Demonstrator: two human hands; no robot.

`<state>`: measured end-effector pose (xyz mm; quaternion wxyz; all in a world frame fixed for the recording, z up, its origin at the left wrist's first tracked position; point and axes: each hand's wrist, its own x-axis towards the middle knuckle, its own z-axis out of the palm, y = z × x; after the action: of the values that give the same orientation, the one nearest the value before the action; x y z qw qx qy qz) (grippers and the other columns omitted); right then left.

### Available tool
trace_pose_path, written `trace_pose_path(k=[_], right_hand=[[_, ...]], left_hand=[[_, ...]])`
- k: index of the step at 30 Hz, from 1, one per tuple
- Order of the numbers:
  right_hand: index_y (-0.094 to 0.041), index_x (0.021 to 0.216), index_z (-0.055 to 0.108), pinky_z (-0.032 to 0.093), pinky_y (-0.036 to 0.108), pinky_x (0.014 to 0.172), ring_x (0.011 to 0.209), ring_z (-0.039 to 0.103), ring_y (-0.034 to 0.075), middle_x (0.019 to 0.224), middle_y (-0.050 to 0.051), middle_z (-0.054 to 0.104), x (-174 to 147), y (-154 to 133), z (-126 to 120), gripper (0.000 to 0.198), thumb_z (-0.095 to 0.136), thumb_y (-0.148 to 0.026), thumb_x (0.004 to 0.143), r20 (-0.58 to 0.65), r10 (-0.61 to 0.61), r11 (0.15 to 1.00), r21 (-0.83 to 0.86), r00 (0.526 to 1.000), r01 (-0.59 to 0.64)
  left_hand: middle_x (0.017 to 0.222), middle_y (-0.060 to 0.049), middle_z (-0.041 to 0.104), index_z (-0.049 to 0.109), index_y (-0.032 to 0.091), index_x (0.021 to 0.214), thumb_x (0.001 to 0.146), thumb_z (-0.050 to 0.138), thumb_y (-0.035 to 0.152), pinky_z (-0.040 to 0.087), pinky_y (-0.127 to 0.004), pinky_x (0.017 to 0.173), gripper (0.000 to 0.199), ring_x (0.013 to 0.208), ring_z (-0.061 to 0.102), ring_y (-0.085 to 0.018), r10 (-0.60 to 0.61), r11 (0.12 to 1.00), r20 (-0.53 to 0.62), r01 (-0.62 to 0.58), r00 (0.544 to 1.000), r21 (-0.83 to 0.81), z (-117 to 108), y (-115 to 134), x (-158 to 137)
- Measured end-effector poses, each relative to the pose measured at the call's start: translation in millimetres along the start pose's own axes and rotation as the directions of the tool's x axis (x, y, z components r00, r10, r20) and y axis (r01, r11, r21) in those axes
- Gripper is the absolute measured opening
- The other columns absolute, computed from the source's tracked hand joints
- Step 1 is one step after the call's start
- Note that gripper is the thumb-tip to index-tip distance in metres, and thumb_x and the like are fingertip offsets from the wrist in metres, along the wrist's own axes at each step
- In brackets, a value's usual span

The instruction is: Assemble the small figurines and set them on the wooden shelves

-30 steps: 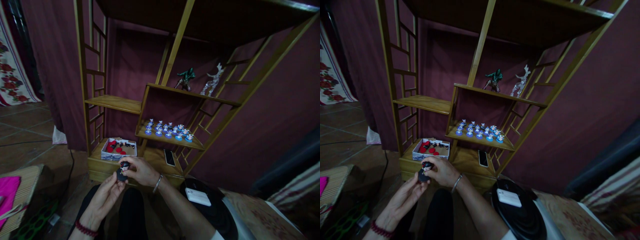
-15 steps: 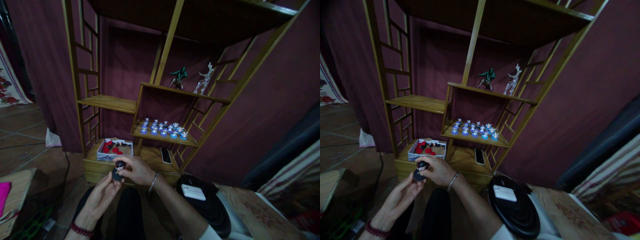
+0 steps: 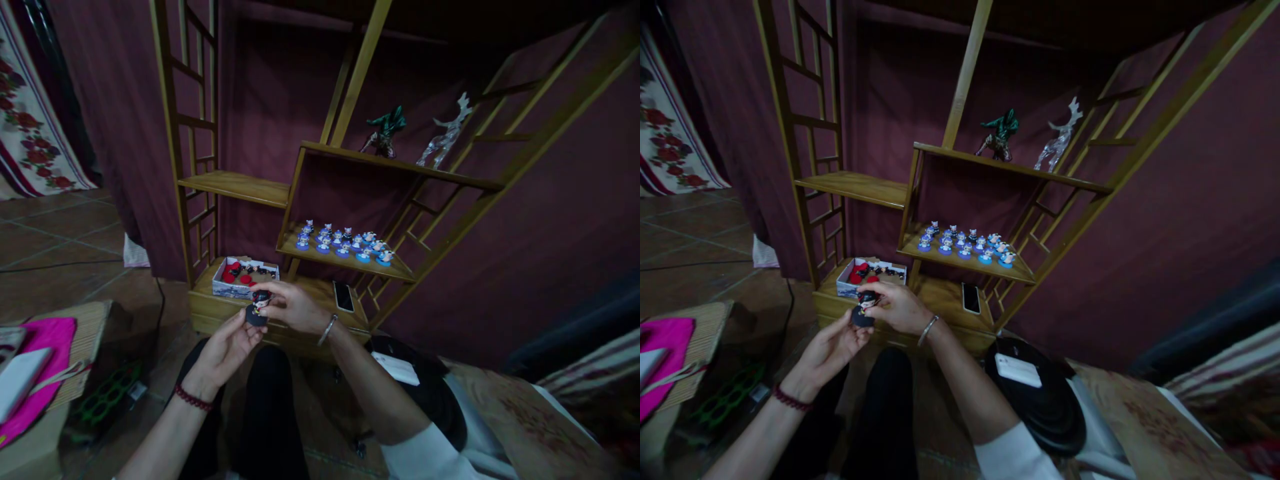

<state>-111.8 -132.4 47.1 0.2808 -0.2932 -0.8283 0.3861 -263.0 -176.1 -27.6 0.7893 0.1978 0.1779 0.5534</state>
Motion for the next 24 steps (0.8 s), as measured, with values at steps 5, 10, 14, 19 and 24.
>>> trace_pose_path(k=[5,10,14,19,24], right_hand=[[-0.018,0.112,0.054,0.049,0.024,0.075,0.082,0.058,0.011,0.098,0.003,0.059,-2,-2,2,0.038,0.058,-0.018,0.074,-0.003,0.005,0.999,0.037,1.0,-0.005],[-0.018,0.111,0.054,0.05,0.024,0.074,0.079,0.058,0.01,0.096,0.003,0.059,-6,-4,6,0.036,0.056,-0.019,0.075,-0.023,0.008,1.0,0.024,1.0,-0.008],[-0.019,0.11,0.054,0.049,0.025,0.076,0.082,0.058,0.011,0.098,0.003,0.058,-8,-8,8,0.035,0.054,-0.017,0.076,-0.045,-0.024,0.999,-0.049,0.999,0.022],[-0.021,0.11,0.054,0.049,0.025,0.077,0.083,0.057,0.012,0.1,0.003,0.057,-10,-17,12,0.036,0.052,-0.013,0.075,-0.072,-0.052,0.988,-0.151,0.996,0.041],[-0.02,0.112,0.054,0.047,0.026,0.077,0.085,0.055,0.012,0.102,0.004,0.057,-10,-30,14,0.037,0.051,-0.012,0.076,-0.059,-0.083,0.981,-0.182,0.995,0.071]], left_hand=[[0.082,-0.009,0.065,0.061,0.01,0.088,0.081,0.054,0.017,0.05,-0.023,0.066,0.013,0.072,0.062,-0.014,0.004,1.0,-0.002,-0.004,1.0,0.01,0,-1,-1],[0.082,-0.008,0.066,0.063,0.01,0.086,0.078,0.058,0.015,0.05,-0.024,0.068,0.011,0.071,0.061,-0.013,0.055,0.998,-0.01,-0.055,0.998,0.027,4,-3,-5],[0.082,-0.007,0.065,0.064,0.01,0.085,0.075,0.062,0.014,0.049,-0.023,0.068,0.012,0.071,0.061,-0.013,0.082,0.996,0.007,-0.082,0.997,0.037,8,-4,-8],[0.088,-0.008,0.065,0.064,0.01,0.087,0.074,0.062,0.013,0.048,-0.022,0.071,0.014,0.073,0.061,-0.012,0.112,0.993,0.052,-0.114,0.992,0.039,11,-2,-13],[0.088,-0.008,0.065,0.063,0.01,0.09,0.078,0.057,0.013,0.048,-0.022,0.071,0.014,0.077,0.061,-0.014,0.116,0.993,0.055,-0.117,0.992,0.016,14,2,-22]])
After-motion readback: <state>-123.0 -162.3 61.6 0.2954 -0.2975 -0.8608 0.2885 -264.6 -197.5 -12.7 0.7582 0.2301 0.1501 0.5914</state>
